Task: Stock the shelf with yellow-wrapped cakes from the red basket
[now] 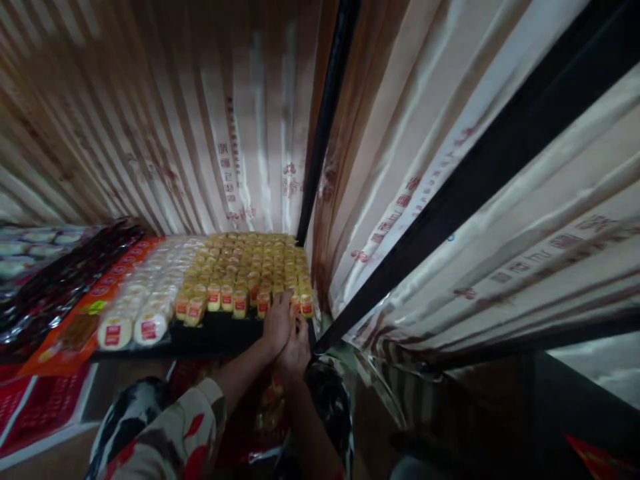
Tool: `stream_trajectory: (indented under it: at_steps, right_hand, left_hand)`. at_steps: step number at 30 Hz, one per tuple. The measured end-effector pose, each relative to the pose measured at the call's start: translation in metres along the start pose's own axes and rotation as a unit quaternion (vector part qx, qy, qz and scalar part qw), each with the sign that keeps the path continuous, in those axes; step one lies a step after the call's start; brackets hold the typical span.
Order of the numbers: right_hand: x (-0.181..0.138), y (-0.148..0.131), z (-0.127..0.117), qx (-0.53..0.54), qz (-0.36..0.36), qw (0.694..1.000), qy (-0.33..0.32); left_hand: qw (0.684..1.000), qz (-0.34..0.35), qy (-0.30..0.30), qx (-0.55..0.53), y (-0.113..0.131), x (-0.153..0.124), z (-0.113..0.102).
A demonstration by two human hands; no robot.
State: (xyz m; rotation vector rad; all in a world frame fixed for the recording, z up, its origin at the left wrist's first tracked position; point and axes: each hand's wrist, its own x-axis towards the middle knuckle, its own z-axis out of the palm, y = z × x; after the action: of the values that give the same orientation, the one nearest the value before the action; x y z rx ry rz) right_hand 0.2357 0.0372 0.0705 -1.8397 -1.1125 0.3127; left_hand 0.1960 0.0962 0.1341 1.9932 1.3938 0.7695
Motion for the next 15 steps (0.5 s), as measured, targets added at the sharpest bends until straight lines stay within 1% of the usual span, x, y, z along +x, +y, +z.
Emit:
stream_trajectory:
  at_steps: [2, 5, 8, 11, 15]
  right_hand:
    - [-0.001, 0.000, 0.001, -0.027, -0.024, 0.999, 0.002]
    - [-0.002, 0.002, 0.002, -0.063, -0.061, 0.996, 0.016]
    - [-0.001, 0.005, 0.004, -0.087, -0.072, 0.993, 0.027]
    - [-0.001, 0.004, 0.002, -0.081, -0.083, 0.993, 0.026]
    - [-0.009, -0.002, -0.004, -0.018, -0.141, 0.989, 0.048]
  left_hand:
    - [1.000, 0.002, 0.003, -0.010, -0.002, -0.002, -0.001]
    - [1.000, 0.023, 0.002, -0.021, -0.007, -0.010, -0.002]
    - [0.999, 0.044, 0.007, -0.014, -0.015, -0.022, -0.004]
    - [0.999, 0.050, 0.020, -0.002, -0.026, -0.042, -0.007]
    - [0.999, 0.053, 0.013, 0.000, -0.049, -0.079, -0.013]
